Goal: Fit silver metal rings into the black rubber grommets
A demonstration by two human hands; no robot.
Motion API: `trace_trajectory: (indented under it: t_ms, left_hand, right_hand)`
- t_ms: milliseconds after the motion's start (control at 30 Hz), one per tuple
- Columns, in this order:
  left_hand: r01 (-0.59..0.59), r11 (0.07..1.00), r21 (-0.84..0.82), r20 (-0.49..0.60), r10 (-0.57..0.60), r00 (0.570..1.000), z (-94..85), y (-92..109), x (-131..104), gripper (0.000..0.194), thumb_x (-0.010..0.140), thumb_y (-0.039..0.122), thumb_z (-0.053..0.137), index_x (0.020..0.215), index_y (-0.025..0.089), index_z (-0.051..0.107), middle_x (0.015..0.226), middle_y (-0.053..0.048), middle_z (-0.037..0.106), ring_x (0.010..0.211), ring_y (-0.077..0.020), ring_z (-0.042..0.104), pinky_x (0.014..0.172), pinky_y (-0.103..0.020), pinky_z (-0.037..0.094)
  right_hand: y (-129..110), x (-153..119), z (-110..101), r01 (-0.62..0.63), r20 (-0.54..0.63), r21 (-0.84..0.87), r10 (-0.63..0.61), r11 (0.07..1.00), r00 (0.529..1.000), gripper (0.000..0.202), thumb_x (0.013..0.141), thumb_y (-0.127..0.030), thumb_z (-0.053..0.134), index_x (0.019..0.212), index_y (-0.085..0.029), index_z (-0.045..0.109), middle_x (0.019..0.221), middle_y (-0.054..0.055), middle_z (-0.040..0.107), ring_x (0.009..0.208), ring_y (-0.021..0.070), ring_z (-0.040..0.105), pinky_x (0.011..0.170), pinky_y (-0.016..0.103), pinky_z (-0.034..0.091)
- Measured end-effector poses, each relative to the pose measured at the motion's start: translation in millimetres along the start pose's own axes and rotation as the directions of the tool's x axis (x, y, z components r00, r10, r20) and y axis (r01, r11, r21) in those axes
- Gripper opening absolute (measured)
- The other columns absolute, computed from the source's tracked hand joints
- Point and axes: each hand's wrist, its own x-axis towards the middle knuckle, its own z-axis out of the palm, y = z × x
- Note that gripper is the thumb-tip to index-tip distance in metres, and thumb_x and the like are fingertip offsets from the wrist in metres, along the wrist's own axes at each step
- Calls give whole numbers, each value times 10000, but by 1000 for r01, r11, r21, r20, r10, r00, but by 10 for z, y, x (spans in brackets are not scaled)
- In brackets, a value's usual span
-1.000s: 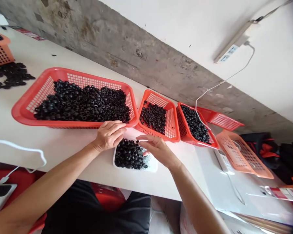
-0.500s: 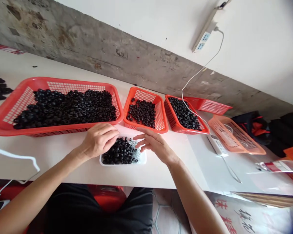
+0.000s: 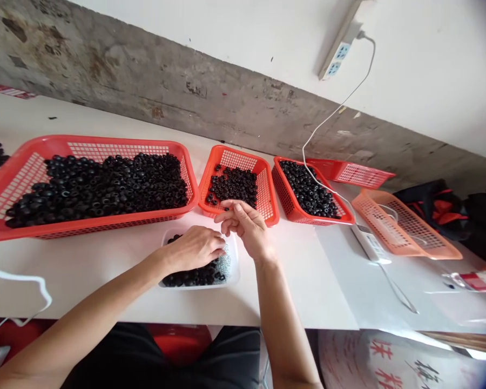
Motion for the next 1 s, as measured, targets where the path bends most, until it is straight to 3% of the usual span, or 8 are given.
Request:
trace_trajectory:
  t_ms: [133, 267, 400, 467, 533, 633, 767, 1000]
  left_hand:
    - [124, 956, -267, -122, -161, 979, -28, -79, -19, 78, 918, 191, 654, 864, 177, 708, 847, -27, 745, 746, -189, 701, 658, -276, 485]
    - [158, 698, -699, -152, -361, 920, -86, -121, -36, 145, 945, 275, 628, 963, 165, 721, 865, -35, 751, 691, -148, 679, 630, -252, 524]
    - [180, 368, -912, 63, -308, 949, -160, -175, -83, 271, 970, 364, 578, 933, 136, 719, 771, -41, 729, 637, -138, 640, 592, -246, 511]
    - [206, 270, -941, 134, -263, 956, -169, -206, -108, 328, 955, 411, 598, 840, 128, 717, 685, -32, 695, 632, -136, 619, 594, -238, 481]
    - [217, 179, -960, 170, -243, 955, -155, -230, -124, 373, 934, 459, 623, 806, 122, 719, 666, -36, 684, 635, -135, 611, 596, -235, 456]
    - [211, 91, -973, 182, -256, 950, -119, -240, -120, 372, 914, 471, 650, 808, 123, 729, 681, -41, 678, 647, -139, 608, 600, -239, 442]
    - [193, 41, -980, 170, -319, 932, -101, -232, -91, 248, 862, 383, 729, 873, 135, 748, 702, -23, 662, 666, -140, 589, 631, -252, 457]
    - [189, -24, -982, 183, -404, 896, -131, -239, -101, 160, 835, 278, 735, 911, 137, 748, 741, -10, 674, 633, -106, 586, 612, -229, 429]
  right_hand:
    - [210, 49, -6, 61, -72, -15, -62, 998, 996, 399, 977, -565, 485, 1171, -243, 618, 1001, 71, 746, 814, 190, 685, 738, 334, 530]
    - [283, -33, -20, 182, -50, -212, -197, 960, 979, 359, 1043, -458, 400, 1311, -289, 567, 1223, 74, 705, 1173, 236, 631, 1008, 435, 491]
    - [305, -79, -19, 430, 213, -598, -383, 677, 899, 450, 1057, -271, 339, 1498, -332, 405, 1491, 38, 521, 1456, 243, 380, 1189, 504, 340]
    - [339, -67, -13, 557, 363, -668, -438, 493, 823, 558, 1035, -184, 347, 1568, -334, 271, 1535, 36, 470, 1501, 250, 295, 1203, 535, 321]
    - [374, -54, -5, 631, 442, -661, -469, 407, 765, 660, 1008, -110, 355, 1601, -316, 151, 1558, 53, 439, 1511, 256, 271, 1199, 547, 332]
    - [407, -57, 14, 670, 493, -641, -469, 374, 733, 761, 973, -51, 372, 1614, -286, 35, 1573, 72, 416, 1522, 263, 243, 1199, 539, 347]
    - [408, -86, 31, 658, 475, -643, -470, 392, 744, 835, 969, -62, 436, 1607, -283, -56, 1588, 90, 388, 1509, 266, 281, 1192, 535, 371]
    - [307, -97, -43, 586, 336, -621, -499, 521, 799, 589, 948, -171, 629, 1489, -311, 443, 1444, 81, 572, 1298, 243, 580, 1082, 431, 515]
